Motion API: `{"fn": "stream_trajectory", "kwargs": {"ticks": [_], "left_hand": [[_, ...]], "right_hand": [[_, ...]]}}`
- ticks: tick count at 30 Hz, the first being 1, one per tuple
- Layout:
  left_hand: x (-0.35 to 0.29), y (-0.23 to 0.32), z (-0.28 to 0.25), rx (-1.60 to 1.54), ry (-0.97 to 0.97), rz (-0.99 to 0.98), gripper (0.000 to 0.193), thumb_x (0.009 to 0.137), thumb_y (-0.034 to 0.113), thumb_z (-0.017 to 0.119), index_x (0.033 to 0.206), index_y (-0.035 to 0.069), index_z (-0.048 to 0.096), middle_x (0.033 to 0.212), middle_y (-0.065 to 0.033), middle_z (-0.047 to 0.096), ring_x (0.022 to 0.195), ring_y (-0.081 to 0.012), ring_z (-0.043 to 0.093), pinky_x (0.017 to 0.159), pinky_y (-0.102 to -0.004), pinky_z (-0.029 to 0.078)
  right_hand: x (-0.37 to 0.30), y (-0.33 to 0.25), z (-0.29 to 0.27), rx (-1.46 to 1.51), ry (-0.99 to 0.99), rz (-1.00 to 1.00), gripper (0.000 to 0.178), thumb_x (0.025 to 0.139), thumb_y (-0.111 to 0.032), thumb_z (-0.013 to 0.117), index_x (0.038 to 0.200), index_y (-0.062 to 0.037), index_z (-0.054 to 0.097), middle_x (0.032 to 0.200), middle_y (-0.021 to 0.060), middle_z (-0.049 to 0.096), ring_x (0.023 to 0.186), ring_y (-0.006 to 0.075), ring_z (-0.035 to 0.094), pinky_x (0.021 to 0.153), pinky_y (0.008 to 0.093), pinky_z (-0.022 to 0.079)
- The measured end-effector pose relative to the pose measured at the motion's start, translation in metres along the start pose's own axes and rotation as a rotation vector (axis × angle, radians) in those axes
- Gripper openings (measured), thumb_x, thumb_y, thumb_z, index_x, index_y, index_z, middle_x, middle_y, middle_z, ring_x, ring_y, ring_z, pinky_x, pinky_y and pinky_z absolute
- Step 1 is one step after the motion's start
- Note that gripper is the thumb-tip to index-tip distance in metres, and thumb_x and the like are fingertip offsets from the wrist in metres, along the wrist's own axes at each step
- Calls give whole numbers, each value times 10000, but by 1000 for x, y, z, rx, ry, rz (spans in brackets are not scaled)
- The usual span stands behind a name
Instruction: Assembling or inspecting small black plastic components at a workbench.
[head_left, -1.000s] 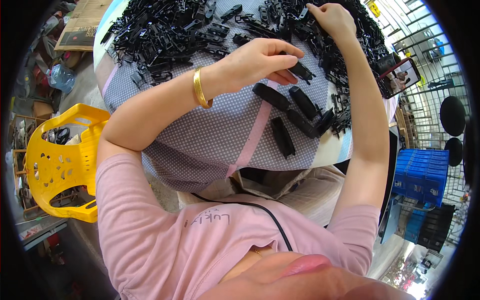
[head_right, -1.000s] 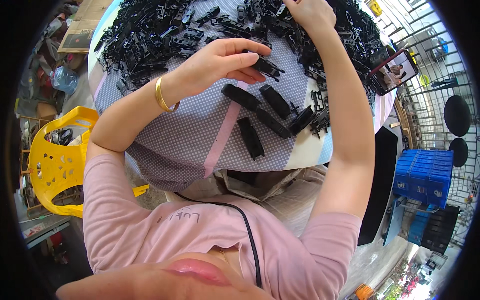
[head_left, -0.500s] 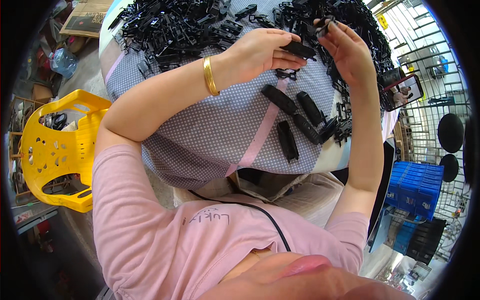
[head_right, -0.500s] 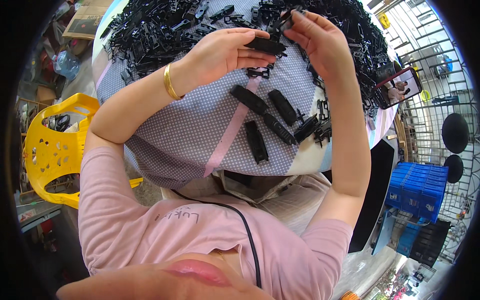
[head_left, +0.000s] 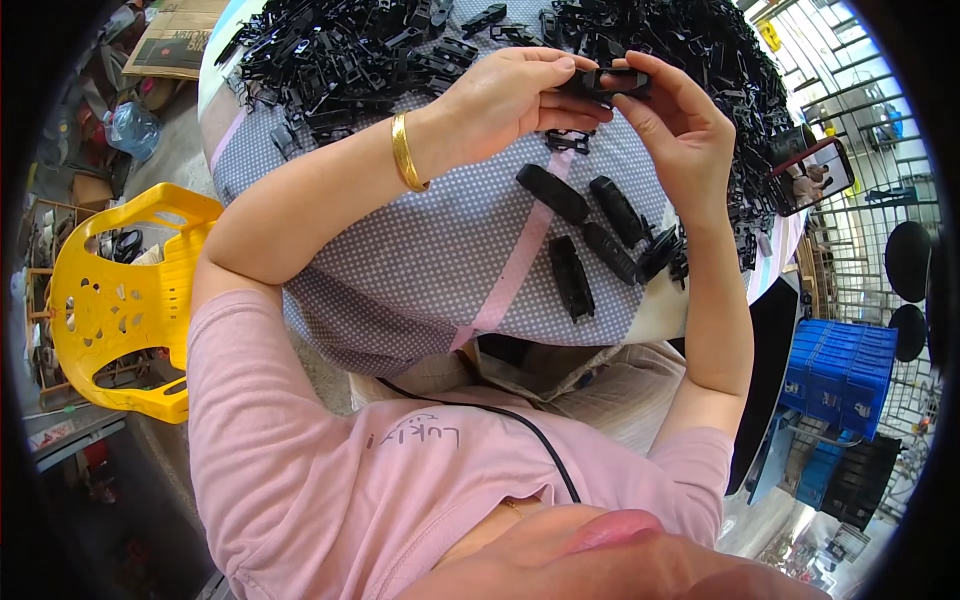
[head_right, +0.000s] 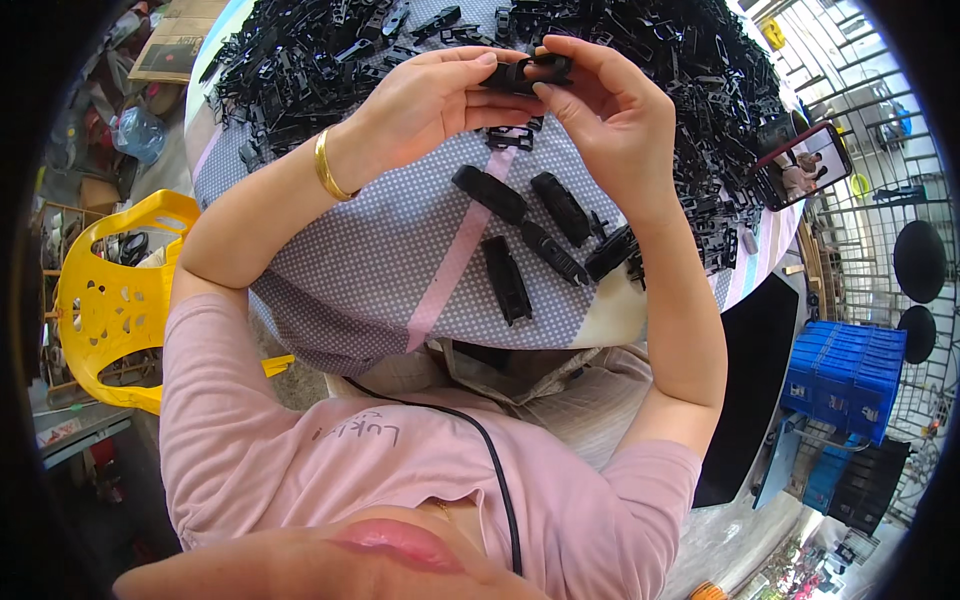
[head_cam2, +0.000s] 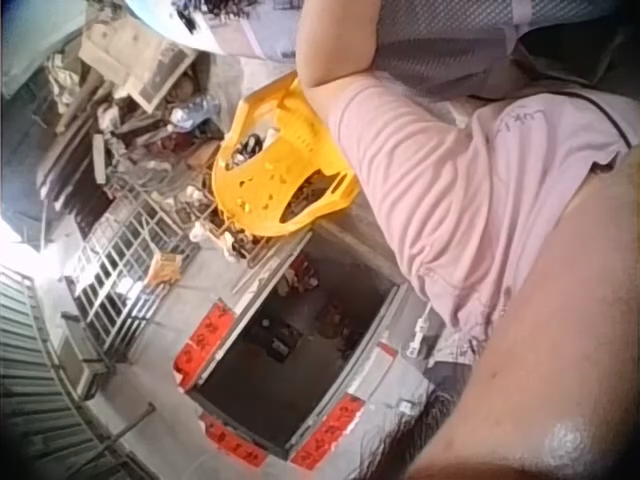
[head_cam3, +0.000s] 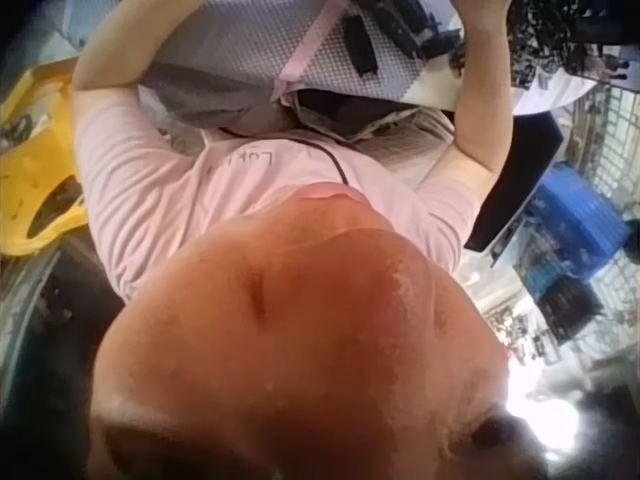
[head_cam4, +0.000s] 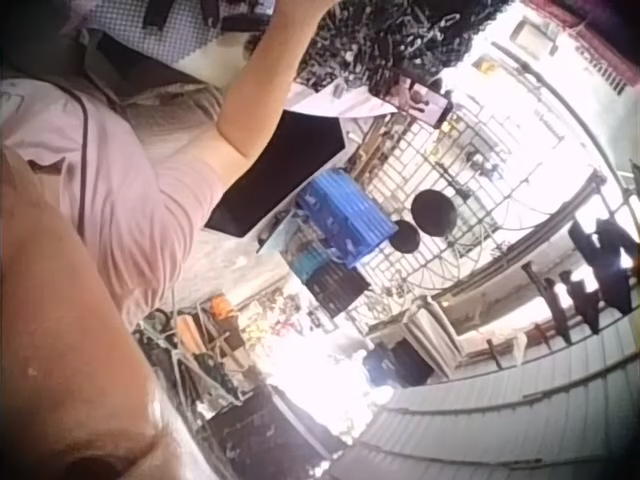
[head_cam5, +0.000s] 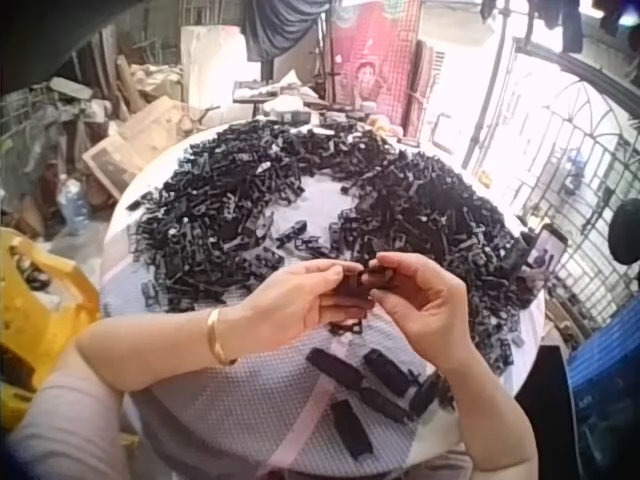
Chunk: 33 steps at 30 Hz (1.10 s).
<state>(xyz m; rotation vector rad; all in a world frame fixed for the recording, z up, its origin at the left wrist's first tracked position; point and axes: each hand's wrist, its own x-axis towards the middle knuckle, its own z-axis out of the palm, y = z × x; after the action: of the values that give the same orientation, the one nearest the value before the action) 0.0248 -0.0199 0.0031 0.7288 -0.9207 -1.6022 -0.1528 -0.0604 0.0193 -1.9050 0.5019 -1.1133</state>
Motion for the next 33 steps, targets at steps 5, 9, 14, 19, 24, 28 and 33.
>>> {"fn": "stream_trajectory", "kwargs": {"ticks": [5,9,14,19,24,28,33], "left_hand": [[1,1,-1,50,20,41,272,925,131,395,1101,-53,490,1027,-176,574,904,-270,611,816,-338,504],[-1,2,2,253,48,157,289,882,148,515,1094,-49,516,998,-155,588,872,-216,622,790,-304,517],[0,9,-4,315,-3,192,287,862,152,555,1078,-36,535,993,-132,586,885,-194,611,799,-277,505],[-3,21,2,212,-95,135,405,866,113,548,1210,-60,423,1000,-83,567,863,-112,571,777,-217,482],[-6,28,3,228,-127,94,343,857,95,549,1159,-47,470,984,-89,578,859,-134,580,775,-234,485],[-14,23,13,868,-388,351,201,828,116,582,991,0,561,927,-64,583,851,-131,571,768,-234,468],[-30,11,25,1080,-674,183,200,743,133,661,913,44,603,876,-85,604,817,-219,578,726,-283,455]], "right_hand": [[1,-6,2,-371,-11,-205,327,753,47,619,1076,7,581,1008,88,611,940,148,587,803,247,473],[3,6,-7,-634,1,-370,319,735,26,645,1049,-12,605,1033,76,604,994,144,554,812,253,463],[2,8,2,-30,2,40,301,799,-77,621,1090,-9,581,1105,76,575,1016,144,535,830,255,452],[3,4,-12,3,-98,212,330,826,-138,600,1108,27,556,959,117,624,843,165,617,803,258,475],[3,7,-16,108,-97,196,307,846,-182,572,1071,27,576,935,104,627,837,154,615,787,249,478],[11,12,-39,386,-255,389,265,868,-202,532,1001,16,603,897,77,631,792,125,606,736,228,474],[-3,13,-11,-542,-399,14,164,696,-118,632,841,-41,643,747,33,558,622,113,511,550,236,416]]}}
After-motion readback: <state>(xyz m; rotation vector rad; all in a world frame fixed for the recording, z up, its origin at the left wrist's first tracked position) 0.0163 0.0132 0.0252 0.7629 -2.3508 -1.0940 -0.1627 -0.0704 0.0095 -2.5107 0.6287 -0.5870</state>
